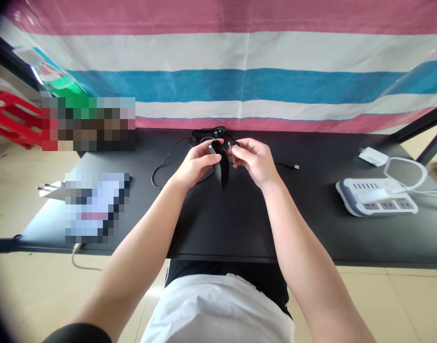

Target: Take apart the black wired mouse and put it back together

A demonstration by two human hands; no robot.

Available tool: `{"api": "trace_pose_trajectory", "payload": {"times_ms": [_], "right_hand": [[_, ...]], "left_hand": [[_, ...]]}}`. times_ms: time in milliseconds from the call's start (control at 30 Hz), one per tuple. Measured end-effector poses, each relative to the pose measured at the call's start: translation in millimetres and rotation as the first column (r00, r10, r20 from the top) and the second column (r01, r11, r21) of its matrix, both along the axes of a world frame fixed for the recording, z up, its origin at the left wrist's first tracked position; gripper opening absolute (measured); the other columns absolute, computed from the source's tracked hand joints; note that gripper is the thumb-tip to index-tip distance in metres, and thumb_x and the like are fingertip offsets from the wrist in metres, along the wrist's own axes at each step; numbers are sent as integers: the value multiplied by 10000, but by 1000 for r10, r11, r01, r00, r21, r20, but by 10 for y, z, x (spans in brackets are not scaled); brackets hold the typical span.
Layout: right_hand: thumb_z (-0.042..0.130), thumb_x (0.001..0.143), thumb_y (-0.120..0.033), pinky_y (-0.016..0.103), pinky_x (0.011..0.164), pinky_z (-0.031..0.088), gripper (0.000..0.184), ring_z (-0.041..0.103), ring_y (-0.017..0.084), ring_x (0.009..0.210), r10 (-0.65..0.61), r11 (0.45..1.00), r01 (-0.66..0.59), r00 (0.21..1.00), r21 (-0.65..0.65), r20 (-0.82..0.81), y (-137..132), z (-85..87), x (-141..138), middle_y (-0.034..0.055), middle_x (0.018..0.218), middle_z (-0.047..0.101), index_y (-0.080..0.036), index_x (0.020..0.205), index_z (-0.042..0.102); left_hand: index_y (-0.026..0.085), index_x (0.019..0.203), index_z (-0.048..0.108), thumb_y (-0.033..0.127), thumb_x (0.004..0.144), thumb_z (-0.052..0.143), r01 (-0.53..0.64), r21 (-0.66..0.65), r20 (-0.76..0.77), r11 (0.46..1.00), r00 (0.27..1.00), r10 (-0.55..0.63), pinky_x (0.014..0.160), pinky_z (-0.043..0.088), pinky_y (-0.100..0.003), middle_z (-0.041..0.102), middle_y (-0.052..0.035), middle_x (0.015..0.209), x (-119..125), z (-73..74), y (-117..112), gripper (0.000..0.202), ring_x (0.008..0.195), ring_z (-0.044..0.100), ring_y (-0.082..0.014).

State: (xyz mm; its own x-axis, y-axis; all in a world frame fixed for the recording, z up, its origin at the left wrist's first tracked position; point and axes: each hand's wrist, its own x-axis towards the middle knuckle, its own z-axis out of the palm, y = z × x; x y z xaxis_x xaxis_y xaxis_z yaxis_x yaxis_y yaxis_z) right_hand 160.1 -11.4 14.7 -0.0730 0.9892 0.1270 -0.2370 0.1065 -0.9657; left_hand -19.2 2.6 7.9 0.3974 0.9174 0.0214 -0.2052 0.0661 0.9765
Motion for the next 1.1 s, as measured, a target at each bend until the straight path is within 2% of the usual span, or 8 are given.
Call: {"api": "trace_pose_trajectory", "payload": {"times_ms": [167, 267, 433, 533, 733, 833, 1000, 1100], "right_hand": [[863, 644, -441, 268, 535, 512, 314, 627, 123, 594, -18, 1000, 17, 1000, -15, -20, 3, -9, -3, -8, 688, 689, -206, 769, 697], [851, 662, -443, 268, 527, 516, 308, 639, 128, 580, -40, 999, 40, 999, -13, -30, 14, -15, 2, -12, 675, 684, -208, 764, 680], [837, 669, -428, 268, 527, 522, 287, 663, 138, 608, -72, 997, 71, 997, -27, -41, 13, 3, 2, -9, 703, 694, -214, 778, 680], [837, 663, -413, 267, 523, 519, 274, 659, 138, 605, -68, 997, 66, 997, -28, -42, 5, 12, -8, -7, 702, 695, -216, 771, 682], [812, 695, -443, 274, 552, 529, 292, 664, 137, 627, -102, 994, 102, 995, -29, -9, 21, -11, 4, -6, 726, 679, -215, 794, 660], [809, 698, -451, 277, 563, 537, 304, 669, 137, 636, -123, 992, 122, 992, -24, -18, 37, -17, 26, -6, 736, 670, -214, 788, 642], [818, 668, -455, 265, 529, 523, 310, 669, 138, 615, -166, 985, 163, 984, -49, -66, 43, -8, 27, -15, 706, 662, -222, 769, 641], [823, 655, -454, 267, 516, 515, 299, 659, 138, 599, -159, 986, 156, 986, -52, -56, 30, 3, 0, -17, 693, 667, -227, 756, 657]], "left_hand": [[156, 980, 680, 426, 721, 770, 157, 27, -72, 987, 985, -155, 779, 508, -318, 735, -66, 952, -44, 56, -29, 385, 891, 687, -208], [141, 892, 672, 430, 713, 770, 218, 14, -110, 976, 970, -216, 733, 499, -307, 730, -82, 969, -62, 74, -43, 353, 823, 670, -184], [174, 1023, 673, 416, 707, 768, 111, 35, -66, 993, 992, -109, 758, 499, -291, 710, -39, 931, -40, 54, -30, 409, 859, 665, -178], [181, 998, 656, 422, 700, 777, 38, 33, 7, 999, 999, -38, 748, 495, -277, 695, -28, 922, -25, 42, -19, 402, 839, 656, -159], [144, 893, 651, 402, 636, 842, 190, -15, -115, 982, 975, -190, 681, 483, -283, 678, -38, 829, -49, 54, -18, 412, 743, 622, -142], [149, 917, 642, 399, 616, 859, 191, 16, -87, 981, 978, -189, 688, 484, -288, 684, -33, 814, -48, 51, -19, 447, 722, 621, -136], [201, 1012, 588, 408, 585, 885, 91, 46, 9, 995, 996, -91, 729, 499, -284, 714, -39, 983, -17, -5, -3, 560, 790, 659, -140], [227, 1071, 567, 420, 565, 902, 20, 84, 49, 996, 999, -24, 813, 523, -322, 710, -54, 1106, 4, -66, 24, 637, 861, 688, -165]]}}
